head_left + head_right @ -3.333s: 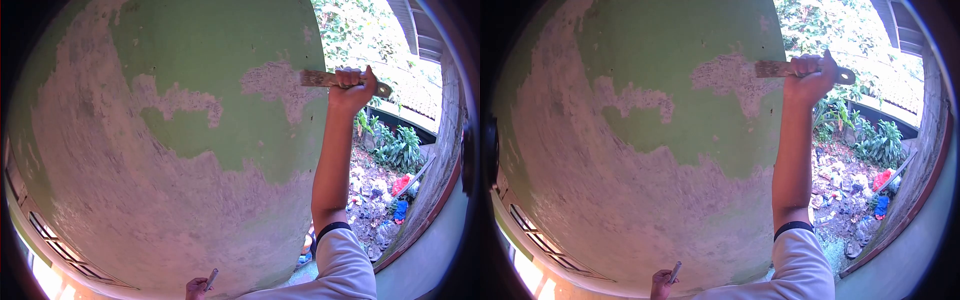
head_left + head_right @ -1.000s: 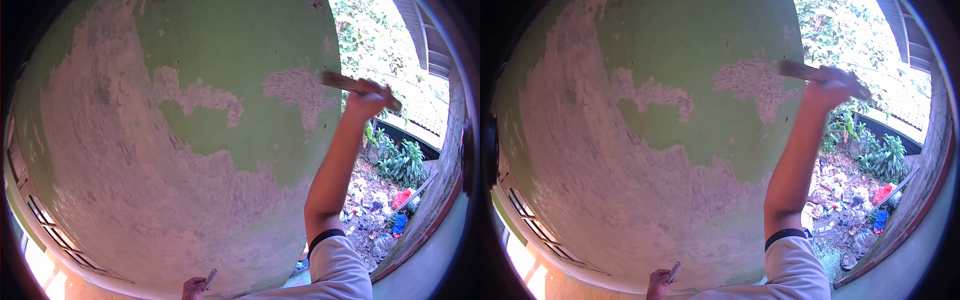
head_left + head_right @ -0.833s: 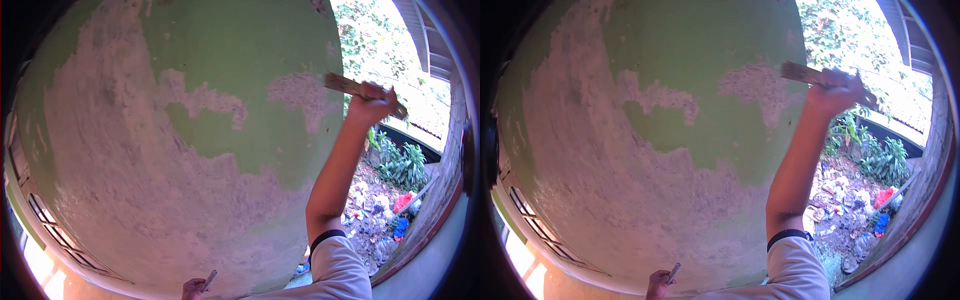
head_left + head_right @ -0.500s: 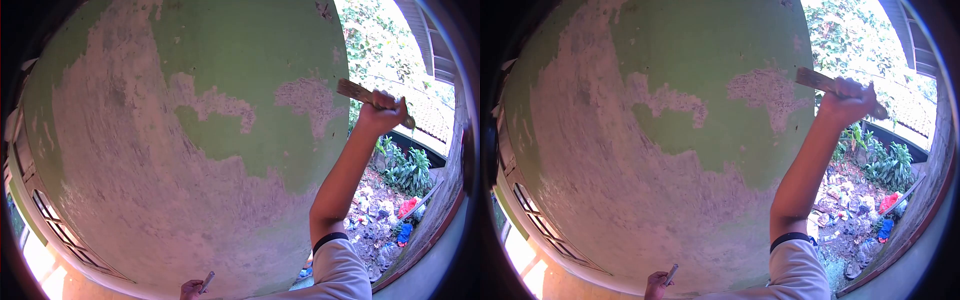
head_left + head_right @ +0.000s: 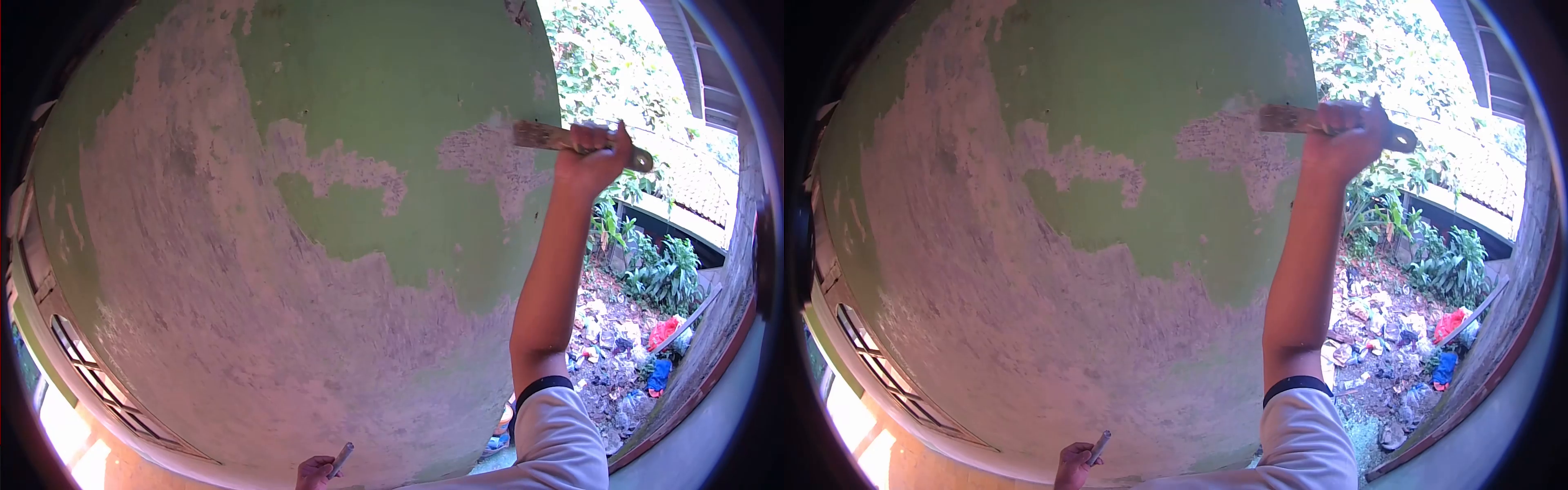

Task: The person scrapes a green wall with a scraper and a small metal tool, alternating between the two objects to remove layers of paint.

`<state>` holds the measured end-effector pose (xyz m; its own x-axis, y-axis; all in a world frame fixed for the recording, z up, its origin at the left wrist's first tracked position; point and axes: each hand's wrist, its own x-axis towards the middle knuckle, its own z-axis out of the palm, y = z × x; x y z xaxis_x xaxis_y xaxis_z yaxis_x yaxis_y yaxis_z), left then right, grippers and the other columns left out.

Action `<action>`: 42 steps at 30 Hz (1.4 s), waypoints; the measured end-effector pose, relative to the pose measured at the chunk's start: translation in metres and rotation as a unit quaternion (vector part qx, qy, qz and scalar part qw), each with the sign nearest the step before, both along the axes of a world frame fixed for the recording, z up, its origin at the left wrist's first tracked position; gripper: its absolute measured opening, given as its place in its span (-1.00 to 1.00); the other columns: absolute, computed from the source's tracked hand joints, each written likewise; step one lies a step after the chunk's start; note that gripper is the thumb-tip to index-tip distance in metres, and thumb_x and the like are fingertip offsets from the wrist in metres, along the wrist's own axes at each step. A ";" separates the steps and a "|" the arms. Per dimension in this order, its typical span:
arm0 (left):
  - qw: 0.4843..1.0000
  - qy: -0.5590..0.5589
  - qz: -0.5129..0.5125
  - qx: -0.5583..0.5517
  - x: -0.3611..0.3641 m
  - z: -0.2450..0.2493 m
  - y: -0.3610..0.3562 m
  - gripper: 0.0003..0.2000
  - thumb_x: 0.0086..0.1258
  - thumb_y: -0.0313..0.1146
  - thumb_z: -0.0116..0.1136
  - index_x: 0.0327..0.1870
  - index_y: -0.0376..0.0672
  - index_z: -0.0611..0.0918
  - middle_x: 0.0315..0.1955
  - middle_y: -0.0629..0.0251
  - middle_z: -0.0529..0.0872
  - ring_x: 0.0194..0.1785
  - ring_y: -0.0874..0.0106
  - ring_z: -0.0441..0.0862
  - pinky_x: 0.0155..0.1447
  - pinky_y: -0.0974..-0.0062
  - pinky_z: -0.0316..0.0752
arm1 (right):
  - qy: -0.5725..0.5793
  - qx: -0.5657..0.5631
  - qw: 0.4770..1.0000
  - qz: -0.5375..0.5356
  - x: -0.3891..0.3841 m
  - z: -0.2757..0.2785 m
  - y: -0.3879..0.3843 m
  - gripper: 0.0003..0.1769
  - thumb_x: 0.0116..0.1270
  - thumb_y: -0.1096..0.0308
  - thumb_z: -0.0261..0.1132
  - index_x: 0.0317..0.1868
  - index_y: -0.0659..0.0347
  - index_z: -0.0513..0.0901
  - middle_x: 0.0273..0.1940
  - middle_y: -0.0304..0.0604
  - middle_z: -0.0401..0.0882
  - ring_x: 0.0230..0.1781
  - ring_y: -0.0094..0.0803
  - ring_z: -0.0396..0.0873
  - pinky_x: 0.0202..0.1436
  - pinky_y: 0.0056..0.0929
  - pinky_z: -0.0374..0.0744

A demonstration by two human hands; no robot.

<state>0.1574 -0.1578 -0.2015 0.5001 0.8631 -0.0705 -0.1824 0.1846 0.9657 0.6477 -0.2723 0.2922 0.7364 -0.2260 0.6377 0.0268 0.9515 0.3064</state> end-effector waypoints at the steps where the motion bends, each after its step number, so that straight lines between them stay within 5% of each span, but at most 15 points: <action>1: 1.000 -0.020 -0.001 -0.001 0.000 0.000 -0.002 -0.66 0.15 -0.29 0.24 -0.11 -0.29 0.54 -0.44 0.33 0.60 -0.43 0.52 0.51 -0.27 0.49 0.52 | -0.018 0.023 0.999 -0.017 0.002 -0.002 -0.009 -0.66 0.22 0.22 0.10 -0.63 0.06 0.18 -0.72 -0.37 0.07 -0.73 -0.55 0.07 -0.63 -0.51 0.17; 3: 0.999 -0.043 0.002 -0.003 0.002 0.005 -0.007 -0.66 0.15 -0.30 0.25 -0.11 -0.29 0.54 -0.43 0.34 0.60 -0.43 0.53 0.52 -0.27 0.49 0.52 | -0.070 0.068 0.995 -0.024 0.003 -0.012 -0.029 -0.65 0.22 0.23 0.08 -0.63 0.02 0.13 -0.72 -0.44 0.02 -0.71 -0.61 0.02 -0.64 -0.57 0.12; 8: 1.000 0.012 0.013 0.003 0.005 0.015 -0.018 -0.67 0.16 -0.29 0.23 -0.12 -0.29 0.54 -0.41 0.33 0.60 -0.40 0.52 0.54 -0.26 0.49 0.53 | 0.096 -0.010 0.995 -0.028 -0.016 0.007 0.003 -0.72 0.21 0.24 0.09 -0.53 0.06 0.16 -0.68 -0.37 0.06 -0.72 -0.57 0.03 -0.62 -0.56 0.16; 11: 1.000 0.005 0.019 -0.010 0.005 0.010 -0.016 -0.67 0.16 -0.28 0.22 -0.12 -0.30 0.54 -0.41 0.32 0.61 -0.40 0.52 0.54 -0.25 0.48 0.54 | -0.097 0.054 0.994 0.005 0.001 0.000 -0.018 -0.67 0.21 0.25 0.07 -0.66 0.05 0.18 -0.72 -0.36 0.08 -0.76 -0.51 0.08 -0.64 -0.46 0.24; 16: 1.000 0.009 -0.001 0.017 0.003 0.005 -0.014 -0.66 0.16 -0.27 0.21 -0.13 -0.31 0.55 -0.42 0.30 0.61 -0.41 0.49 0.55 -0.22 0.42 0.57 | 0.040 0.001 0.999 -0.008 -0.020 0.010 0.013 -0.69 0.17 0.27 0.15 -0.59 0.05 0.19 -0.69 -0.35 0.10 -0.71 -0.51 0.09 -0.59 -0.46 0.23; 18: 1.000 0.014 0.000 0.013 0.010 0.015 -0.019 -0.66 0.16 -0.26 0.22 -0.13 -0.31 0.55 -0.42 0.29 0.62 -0.41 0.48 0.56 -0.21 0.40 0.57 | -0.006 0.005 1.000 -0.003 -0.016 0.008 0.001 -0.69 0.17 0.26 0.14 -0.60 0.06 0.19 -0.69 -0.36 0.10 -0.71 -0.52 0.08 -0.60 -0.50 0.20; 20: 0.992 -0.123 -0.008 -0.002 0.012 0.028 -0.029 -0.76 0.15 -0.49 0.12 -0.20 -0.46 0.52 -0.42 0.00 0.62 -0.38 0.22 0.62 -0.18 0.26 0.54 | -0.194 0.075 0.977 0.043 0.002 -0.004 -0.016 -0.69 0.17 0.25 0.13 -0.60 0.07 0.19 -0.69 -0.36 0.10 -0.70 -0.52 0.10 -0.59 -0.51 0.20; 25: 0.998 -0.055 0.010 0.001 0.008 0.007 -0.026 -0.68 0.16 -0.30 0.22 -0.13 -0.32 0.55 -0.44 0.27 0.62 -0.42 0.46 0.56 -0.23 0.36 0.58 | 0.050 -0.016 0.999 0.005 -0.039 0.016 0.023 -0.71 0.23 0.25 0.03 -0.61 0.06 0.18 -0.73 -0.39 0.06 -0.75 -0.58 0.08 -0.64 -0.56 0.20; 28: 0.999 -0.033 0.020 -0.012 0.001 -0.011 -0.014 -0.69 0.17 -0.33 0.22 -0.12 -0.32 0.56 -0.43 0.28 0.62 -0.43 0.46 0.56 -0.25 0.36 0.59 | -0.086 0.037 0.995 0.026 -0.012 0.004 0.002 -0.71 0.23 0.24 0.02 -0.60 0.06 0.19 -0.72 -0.39 0.09 -0.74 -0.58 0.11 -0.64 -0.54 0.22; 29: 0.999 0.000 0.034 -0.030 0.001 -0.013 -0.011 -0.70 0.17 -0.35 0.22 -0.12 -0.31 0.56 -0.43 0.28 0.62 -0.44 0.47 0.55 -0.26 0.37 0.59 | -0.010 0.046 0.998 -0.033 -0.024 0.003 -0.011 -0.69 0.24 0.21 0.00 -0.63 0.05 0.19 -0.72 -0.39 0.08 -0.74 -0.58 0.10 -0.63 -0.56 0.22; 32: 0.998 -0.060 0.020 -0.010 0.000 -0.010 -0.015 -0.72 0.17 -0.38 0.21 -0.12 -0.31 0.56 -0.43 0.28 0.62 -0.46 0.47 0.54 -0.27 0.39 0.59 | 0.088 0.058 0.994 0.031 -0.018 0.018 0.013 -0.65 0.26 0.22 0.00 -0.68 0.04 0.18 -0.74 -0.39 0.05 -0.77 -0.56 0.07 -0.65 -0.55 0.18; 35: 0.998 -0.025 0.039 -0.034 0.000 -0.009 -0.018 -0.71 0.16 -0.38 0.21 -0.11 -0.31 0.56 -0.42 0.27 0.62 -0.47 0.48 0.53 -0.28 0.39 0.59 | -0.027 -0.005 0.999 0.031 -0.025 0.015 0.009 -0.64 0.26 0.23 0.01 -0.67 0.06 0.17 -0.74 -0.38 0.06 -0.77 -0.55 0.05 -0.66 -0.53 0.16; 38: 0.998 -0.015 0.058 -0.018 0.002 -0.008 -0.021 -0.69 0.15 -0.39 0.21 -0.10 -0.32 0.55 -0.41 0.26 0.62 -0.46 0.47 0.53 -0.28 0.38 0.59 | -0.071 0.080 0.994 -0.016 -0.012 0.002 -0.017 -0.66 0.25 0.22 0.02 -0.64 0.07 0.17 -0.74 -0.37 0.06 -0.76 -0.57 0.03 -0.66 -0.52 0.15; 40: 0.996 -0.082 0.018 -0.021 0.004 0.013 -0.030 -0.72 0.15 -0.47 0.16 -0.12 -0.38 0.53 -0.38 0.16 0.62 -0.40 0.36 0.57 -0.22 0.32 0.57 | 0.049 0.092 0.994 0.026 -0.006 0.011 0.002 -0.72 0.25 0.23 0.03 -0.56 0.11 0.21 -0.72 -0.39 0.05 -0.75 -0.56 0.07 -0.64 -0.51 0.20; 42: 0.989 -0.145 -0.024 -0.021 0.002 0.015 -0.030 -0.76 0.15 -0.54 0.11 -0.15 -0.43 0.51 -0.35 0.05 0.62 -0.33 0.25 0.62 -0.16 0.27 0.56 | 0.008 -0.014 1.000 0.012 -0.028 0.012 0.026 -0.71 0.23 0.20 0.05 -0.56 0.12 0.22 -0.71 -0.39 0.05 -0.75 -0.55 0.07 -0.64 -0.50 0.21</action>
